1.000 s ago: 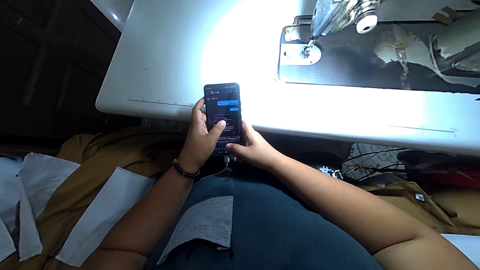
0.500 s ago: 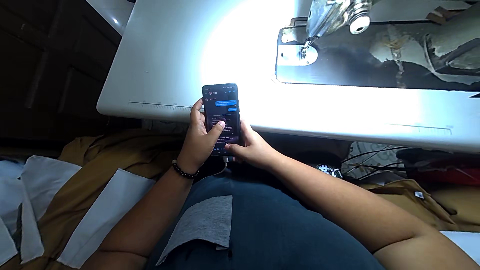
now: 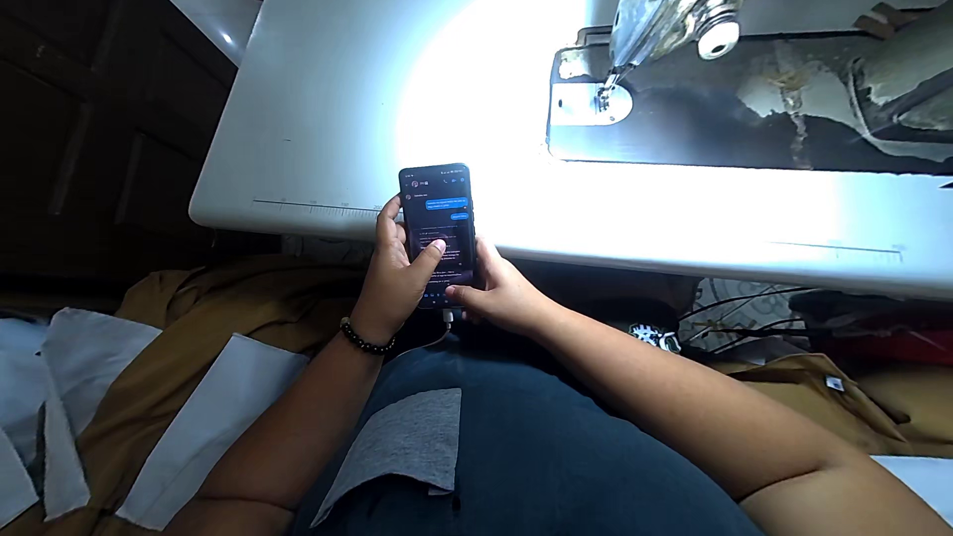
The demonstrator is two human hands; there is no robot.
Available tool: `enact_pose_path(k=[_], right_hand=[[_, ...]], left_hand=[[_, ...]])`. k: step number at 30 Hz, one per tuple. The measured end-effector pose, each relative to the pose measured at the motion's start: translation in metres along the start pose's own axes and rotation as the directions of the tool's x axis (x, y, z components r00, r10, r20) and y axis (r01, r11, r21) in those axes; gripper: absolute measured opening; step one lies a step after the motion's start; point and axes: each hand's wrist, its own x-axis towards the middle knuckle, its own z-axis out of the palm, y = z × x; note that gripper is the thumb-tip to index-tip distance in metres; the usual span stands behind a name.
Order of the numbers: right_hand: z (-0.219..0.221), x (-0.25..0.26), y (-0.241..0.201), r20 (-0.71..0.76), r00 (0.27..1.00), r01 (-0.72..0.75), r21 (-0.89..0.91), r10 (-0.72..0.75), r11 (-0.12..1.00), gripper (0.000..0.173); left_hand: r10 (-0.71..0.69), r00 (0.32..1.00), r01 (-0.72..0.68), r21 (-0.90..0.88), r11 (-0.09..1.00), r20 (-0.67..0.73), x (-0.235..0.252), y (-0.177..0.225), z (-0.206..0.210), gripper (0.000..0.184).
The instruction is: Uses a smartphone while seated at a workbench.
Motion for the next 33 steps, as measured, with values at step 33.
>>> enact_pose_path(k=[33], right_hand=[[0.0003,-0.0002,-0.0032,0.014,1.000,0.006,0.000,-0.006,1.000,0.061]], left_hand=[[0.003,1.000,-0.003,-0.001,1.000,0.006,0.0002,0.0029,-0.0003,0.073]])
